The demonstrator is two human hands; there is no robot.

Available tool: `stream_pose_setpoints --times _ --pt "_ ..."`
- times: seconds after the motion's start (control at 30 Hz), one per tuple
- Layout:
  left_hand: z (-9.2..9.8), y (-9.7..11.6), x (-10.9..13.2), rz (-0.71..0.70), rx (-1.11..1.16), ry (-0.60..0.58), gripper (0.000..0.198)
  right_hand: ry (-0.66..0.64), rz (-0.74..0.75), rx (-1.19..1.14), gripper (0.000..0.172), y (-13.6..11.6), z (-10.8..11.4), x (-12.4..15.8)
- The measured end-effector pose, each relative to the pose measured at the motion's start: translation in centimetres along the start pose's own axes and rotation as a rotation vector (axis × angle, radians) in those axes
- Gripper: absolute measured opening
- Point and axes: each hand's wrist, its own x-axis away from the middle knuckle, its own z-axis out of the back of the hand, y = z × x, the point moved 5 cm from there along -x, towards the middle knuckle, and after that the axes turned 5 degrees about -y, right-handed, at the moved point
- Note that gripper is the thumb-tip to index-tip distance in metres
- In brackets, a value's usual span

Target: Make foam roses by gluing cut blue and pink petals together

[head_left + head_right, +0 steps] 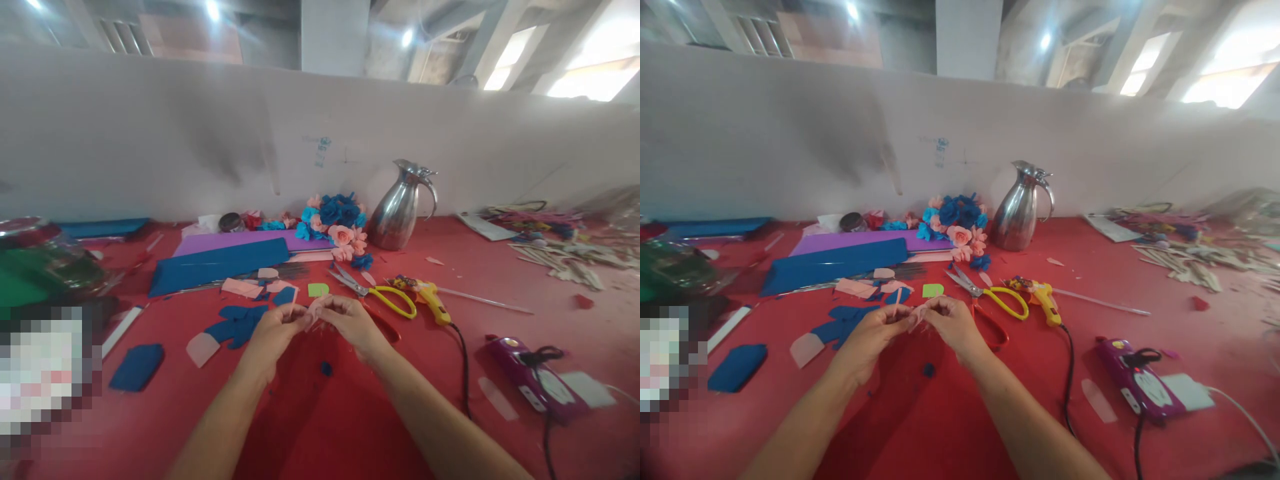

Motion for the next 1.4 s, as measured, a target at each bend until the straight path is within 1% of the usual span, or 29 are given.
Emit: stream_pose_setpoints --times 0.1,0.23,0.3,0.4,0.47,0.53,0.6,0.7,0.73,0.83,0.87,0.9,0.93,0.97,1.0,1.03,1.07,1.1,1.13,1.17,1.2,1.27,1.3,1.33,1.37,1.4 --pt "-0.1 0.1 0.0 -0.007 -0.040 -0.032 0.036 -0.009 -0.018 0.011 0.018 0.2 0.2 -0.1" --pt "0.1 0.4 0.2 -0.047 -0.066 0.028 0.035 -0.039 -0.015 0.041 0.021 0.0 -0.1 -0.1" --pt "0.2 0.4 0.3 -0.026 0.021 0.060 0.033 -0.054 -0.014 0.027 0.023 0.0 -0.4 0.1" --pt "0.1 -0.1 0.3 0.062 0.230 0.082 0.033 -0.087 0.010 0.045 0.024 -0.1 -1.0 0.3" --pt "0.0 -0.3 0.2 0.095 0.325 0.077 0.035 -0.105 -0.005 0.082 0.020 0.2 -1.3 0.3" --pt "-0.2 -0.2 0.2 0.098 0.361 0.068 0.034 -0.119 -0.040 0.123 0.016 0.6 -1.3 0.3" --pt "-0.4 0.1 0.3 0.092 0.355 0.036 0.033 -0.113 -0.053 0.182 0.012 0.8 -1.2 0.2" --pt "-0.8 0.8 0.5 0.082 0.278 -0.065 0.034 -0.125 -0.060 0.323 0.012 0.5 -1.0 0.2" --pt "-0.9 0.9 0.6 0.084 0.239 -0.086 0.036 -0.152 -0.076 0.373 0.013 0.2 -1.0 0.3" --pt "-0.5 0.8 0.5 0.116 0.070 -0.071 0.040 -0.279 -0.150 0.512 0.006 -1.1 -0.5 0.9" --pt "-0.4 0.6 0.4 0.121 0.022 -0.060 0.039 -0.306 -0.152 0.568 0.005 -1.9 0.1 1.2" --pt "-0.3 0.5 0.3 0.127 -0.014 -0.052 0.039 -0.305 -0.141 0.639 0.005 -2.7 1.1 1.5" --pt "-0.2 0.4 0.2 0.125 -0.039 -0.045 0.038 -0.238 -0.120 0.721 0.007 -3.6 2.6 1.9" --pt "-0.2 0.3 0.2 0.121 -0.062 -0.041 0.037 -0.083 -0.105 0.818 0.009 -4.6 4.9 2.4" --pt "-0.2 0.2 0.1 0.117 -0.083 -0.042 0.036 0.118 -0.116 0.913 0.011 -5.4 7.5 3.1" --pt "-0.2 0.2 0.1 0.111 -0.104 -0.041 0.035 0.329 -0.165 1.000 0.014 -6.0 10.4 4.1" --pt "-0.2 0.2 0.1 0.108 -0.126 -0.040 0.034 0.529 -0.251 1.076 0.018 -6.2 13.2 5.2" --pt "-0.1 0.2 0.1 0.106 -0.144 -0.036 0.033 0.685 -0.361 1.139 0.021 -6.1 15.7 6.4" --pt "-0.1 0.3 0.2 0.104 -0.155 -0.030 0.032 0.766 -0.435 1.167 0.023 -5.7 17.8 7.3" --pt "-0.1 0.3 0.3 0.103 -0.164 -0.025 0.032 0.780 -0.484 1.143 0.020 -5.0 19.3 7.9" --pt "-0.1 0.5 0.4 0.096 -0.171 -0.020 0.032 0.760 -0.505 1.120 0.014 -4.3 20.4 8.2" --pt "-0.4 0.5 0.7 0.085 -0.190 -0.034 0.029 0.714 -0.524 1.066 0.002 -3.0 21.6 8.2" --pt "-0.7 0.4 0.8 0.091 -0.201 -0.061 0.027 0.704 -0.525 1.028 0.006 -2.5 21.9 8.1" --pt "-1.2 0.1 1.0 0.112 -0.213 -0.114 0.026 0.693 -0.524 0.979 0.012 -2.2 22.0 7.9" --pt "-1.9 -0.3 1.1 0.140 -0.227 -0.217 0.024 0.683 -0.520 0.921 0.016 -2.0 21.9 7.7" --pt "-2.8 -0.9 1.3 0.183 -0.245 -0.365 0.021 0.675 -0.507 0.857 0.018 -1.9 21.8 7.5"
